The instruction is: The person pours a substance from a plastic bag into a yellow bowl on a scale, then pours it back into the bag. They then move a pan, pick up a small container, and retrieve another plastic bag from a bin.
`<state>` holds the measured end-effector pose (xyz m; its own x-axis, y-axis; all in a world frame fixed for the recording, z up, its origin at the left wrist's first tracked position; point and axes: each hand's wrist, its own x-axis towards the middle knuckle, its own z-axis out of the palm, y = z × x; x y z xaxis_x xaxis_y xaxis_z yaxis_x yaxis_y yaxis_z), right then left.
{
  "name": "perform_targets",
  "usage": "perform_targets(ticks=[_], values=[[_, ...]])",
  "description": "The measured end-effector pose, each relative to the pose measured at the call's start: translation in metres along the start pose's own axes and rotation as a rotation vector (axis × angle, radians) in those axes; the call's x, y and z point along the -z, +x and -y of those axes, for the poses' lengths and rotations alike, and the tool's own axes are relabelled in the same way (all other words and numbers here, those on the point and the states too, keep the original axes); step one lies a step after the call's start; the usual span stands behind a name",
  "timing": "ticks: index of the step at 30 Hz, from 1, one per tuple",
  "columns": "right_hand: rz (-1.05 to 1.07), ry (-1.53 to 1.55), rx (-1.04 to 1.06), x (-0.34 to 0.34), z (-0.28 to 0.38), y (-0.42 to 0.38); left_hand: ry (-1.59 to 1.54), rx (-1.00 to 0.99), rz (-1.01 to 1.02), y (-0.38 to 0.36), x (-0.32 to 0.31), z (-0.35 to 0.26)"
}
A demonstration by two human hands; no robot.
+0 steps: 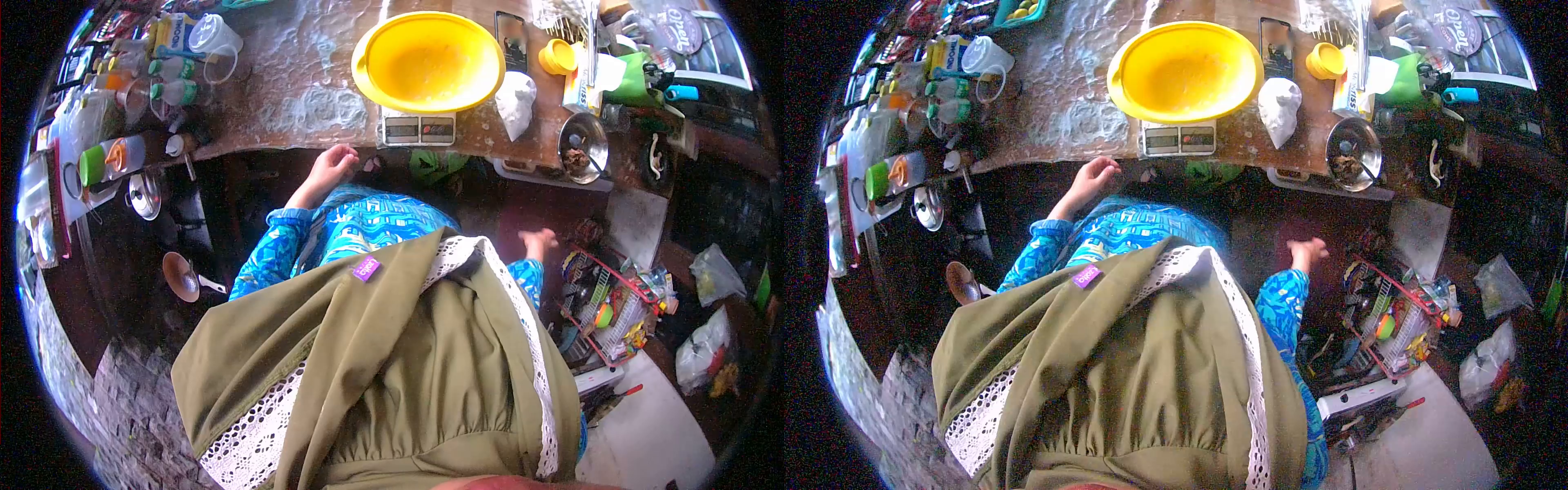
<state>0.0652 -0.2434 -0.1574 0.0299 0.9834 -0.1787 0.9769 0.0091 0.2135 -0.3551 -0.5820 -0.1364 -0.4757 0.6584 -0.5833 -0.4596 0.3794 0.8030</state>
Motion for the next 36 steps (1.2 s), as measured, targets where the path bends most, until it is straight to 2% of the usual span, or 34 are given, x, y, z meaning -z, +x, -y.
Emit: perform_targets(ticks=[1,3,5,6,7,9,11,15,17,19,22,25,27,29,31,33,34,36], values=[[0.078,0.037,-0.235,0.023,-0.006,-0.009,0.064,-0.005,0.012,0.001,0.004,0.008],[-0.036,0.176,-0.241,0.025,-0.047,0.000,0.127,-0.006,0.025,0.002,0.005,0.014],[-0.007,0.395,-0.312,0.012,-0.083,0.017,0.074,0.012,-0.015,0.004,0.004,0.014],[-0.090,0.435,-0.272,-0.040,-0.120,0.041,0.075,0.013,-0.010,0.006,0.004,0.012],[-0.091,0.433,-0.276,-0.026,-0.110,0.033,0.199,-0.041,-0.012,0.008,0.004,0.012],[0.249,0.545,-0.528,0.024,-0.064,0.002,0.321,-0.092,-0.018,0.011,0.003,0.013],[0.387,0.642,-0.550,0.024,-0.053,-0.004,0.427,-0.102,0.009,0.013,-0.002,0.010],[0.252,0.555,-0.459,0.011,-0.033,-0.020,0.492,-0.077,0.026,0.010,-0.009,0.002],[0.188,0.538,-0.336,-0.002,-0.035,-0.017,0.549,-0.152,0.056,0.008,-0.010,0.001],[0.162,0.477,-0.326,-0.014,-0.039,-0.011,0.574,-0.141,0.063,0.006,-0.012,-0.002],[0.114,0.624,-0.396,-0.026,-0.036,-0.006,0.611,-0.127,0.075,0.005,-0.011,-0.003],[0.169,0.607,-0.437,-0.032,-0.029,-0.003,0.633,-0.137,0.073,0.005,-0.010,-0.003],[0.283,0.581,-0.161,-0.032,-0.029,0.010,0.643,-0.153,0.067,0.004,-0.012,-0.005],[0.310,0.609,-0.150,0.004,0.003,0.004,0.598,-0.159,0.081,0.002,-0.015,-0.011],[0.372,0.920,-0.238,0.013,0.026,0.008,0.603,-0.170,0.089,0.004,-0.015,-0.007],[0.431,0.870,-0.098,0.005,0.040,0.016,0.608,-0.183,0.097,0.005,-0.017,-0.008],[0.368,0.765,0.006,0.014,0.058,0.011,0.630,-0.165,0.101,0.004,-0.020,-0.012],[0.426,0.779,0.163,0.026,0.083,0.014,0.652,-0.153,0.107,0.004,-0.026,-0.019]])
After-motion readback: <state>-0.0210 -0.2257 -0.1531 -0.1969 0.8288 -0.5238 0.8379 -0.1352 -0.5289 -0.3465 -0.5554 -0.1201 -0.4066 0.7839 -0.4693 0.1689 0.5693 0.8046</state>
